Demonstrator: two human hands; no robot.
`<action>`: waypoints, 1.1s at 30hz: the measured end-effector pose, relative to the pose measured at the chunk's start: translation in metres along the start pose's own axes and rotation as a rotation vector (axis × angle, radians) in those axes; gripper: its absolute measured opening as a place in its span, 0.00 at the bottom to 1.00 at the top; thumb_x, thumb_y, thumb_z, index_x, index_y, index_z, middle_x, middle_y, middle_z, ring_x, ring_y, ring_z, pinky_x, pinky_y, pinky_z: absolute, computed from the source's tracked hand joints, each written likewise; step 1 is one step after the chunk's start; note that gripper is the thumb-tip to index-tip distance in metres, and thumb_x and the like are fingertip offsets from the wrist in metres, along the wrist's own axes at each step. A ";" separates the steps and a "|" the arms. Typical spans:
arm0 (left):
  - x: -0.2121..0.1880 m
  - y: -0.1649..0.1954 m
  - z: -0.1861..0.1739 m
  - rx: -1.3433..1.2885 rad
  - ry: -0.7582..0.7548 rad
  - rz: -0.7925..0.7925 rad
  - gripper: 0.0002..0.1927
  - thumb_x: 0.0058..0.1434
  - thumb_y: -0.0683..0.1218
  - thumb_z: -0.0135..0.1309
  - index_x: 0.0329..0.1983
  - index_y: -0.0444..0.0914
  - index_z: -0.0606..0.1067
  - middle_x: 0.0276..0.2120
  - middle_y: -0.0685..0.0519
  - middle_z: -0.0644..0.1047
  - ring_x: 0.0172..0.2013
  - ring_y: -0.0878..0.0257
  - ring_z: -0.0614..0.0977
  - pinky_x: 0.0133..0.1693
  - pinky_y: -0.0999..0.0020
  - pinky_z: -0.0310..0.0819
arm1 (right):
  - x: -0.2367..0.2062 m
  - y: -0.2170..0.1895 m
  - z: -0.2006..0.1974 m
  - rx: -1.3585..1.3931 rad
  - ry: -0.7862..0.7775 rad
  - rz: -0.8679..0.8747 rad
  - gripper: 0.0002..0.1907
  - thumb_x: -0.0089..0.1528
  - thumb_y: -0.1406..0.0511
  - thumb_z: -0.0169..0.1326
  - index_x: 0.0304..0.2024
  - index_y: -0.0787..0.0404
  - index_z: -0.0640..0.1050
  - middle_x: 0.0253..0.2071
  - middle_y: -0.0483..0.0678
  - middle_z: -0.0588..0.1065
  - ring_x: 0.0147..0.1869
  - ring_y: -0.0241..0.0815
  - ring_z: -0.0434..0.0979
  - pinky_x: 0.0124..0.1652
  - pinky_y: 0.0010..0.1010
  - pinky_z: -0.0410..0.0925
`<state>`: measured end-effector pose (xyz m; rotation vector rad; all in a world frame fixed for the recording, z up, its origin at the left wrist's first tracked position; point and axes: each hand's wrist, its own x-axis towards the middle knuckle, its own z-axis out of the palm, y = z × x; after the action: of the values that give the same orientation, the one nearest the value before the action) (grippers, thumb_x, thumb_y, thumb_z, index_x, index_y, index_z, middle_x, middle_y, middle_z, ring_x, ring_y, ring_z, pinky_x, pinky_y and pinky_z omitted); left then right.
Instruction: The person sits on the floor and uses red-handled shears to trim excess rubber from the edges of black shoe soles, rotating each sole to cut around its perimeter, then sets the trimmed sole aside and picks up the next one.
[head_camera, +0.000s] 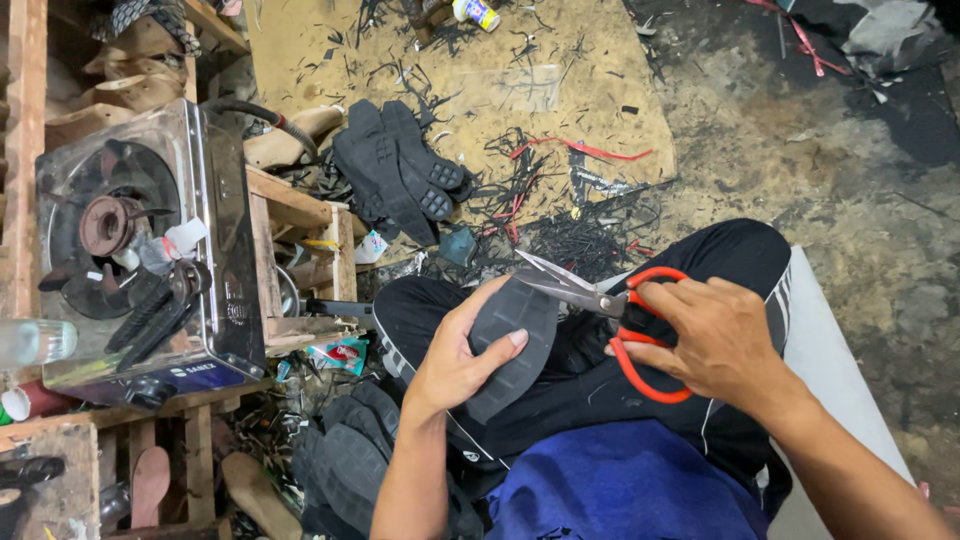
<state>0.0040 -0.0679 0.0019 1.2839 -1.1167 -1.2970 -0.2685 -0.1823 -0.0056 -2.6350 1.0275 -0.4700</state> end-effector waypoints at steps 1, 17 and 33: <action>0.000 0.001 -0.001 0.016 -0.016 0.029 0.31 0.62 0.37 0.59 0.69 0.30 0.67 0.56 0.49 0.77 0.57 0.65 0.76 0.61 0.69 0.67 | 0.000 0.000 0.000 -0.007 0.010 -0.012 0.32 0.44 0.45 0.67 0.43 0.56 0.79 0.33 0.47 0.79 0.33 0.49 0.77 0.35 0.39 0.68; -0.002 0.000 -0.015 -0.018 -0.104 -0.038 0.34 0.62 0.41 0.59 0.73 0.33 0.65 0.61 0.49 0.74 0.56 0.66 0.75 0.57 0.71 0.71 | 0.004 0.007 -0.006 0.212 -0.188 -0.048 0.28 0.48 0.48 0.65 0.42 0.59 0.78 0.24 0.52 0.77 0.29 0.56 0.77 0.31 0.43 0.67; -0.001 0.001 -0.018 -0.004 -0.164 0.021 0.34 0.64 0.41 0.59 0.73 0.33 0.65 0.61 0.52 0.75 0.57 0.68 0.76 0.60 0.72 0.69 | 0.007 0.011 -0.013 0.228 -0.168 -0.024 0.28 0.49 0.47 0.65 0.42 0.59 0.78 0.24 0.51 0.77 0.29 0.55 0.77 0.30 0.43 0.66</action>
<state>0.0218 -0.0662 0.0023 1.1765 -1.2379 -1.4084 -0.2756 -0.1966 0.0034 -2.4392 0.8387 -0.3420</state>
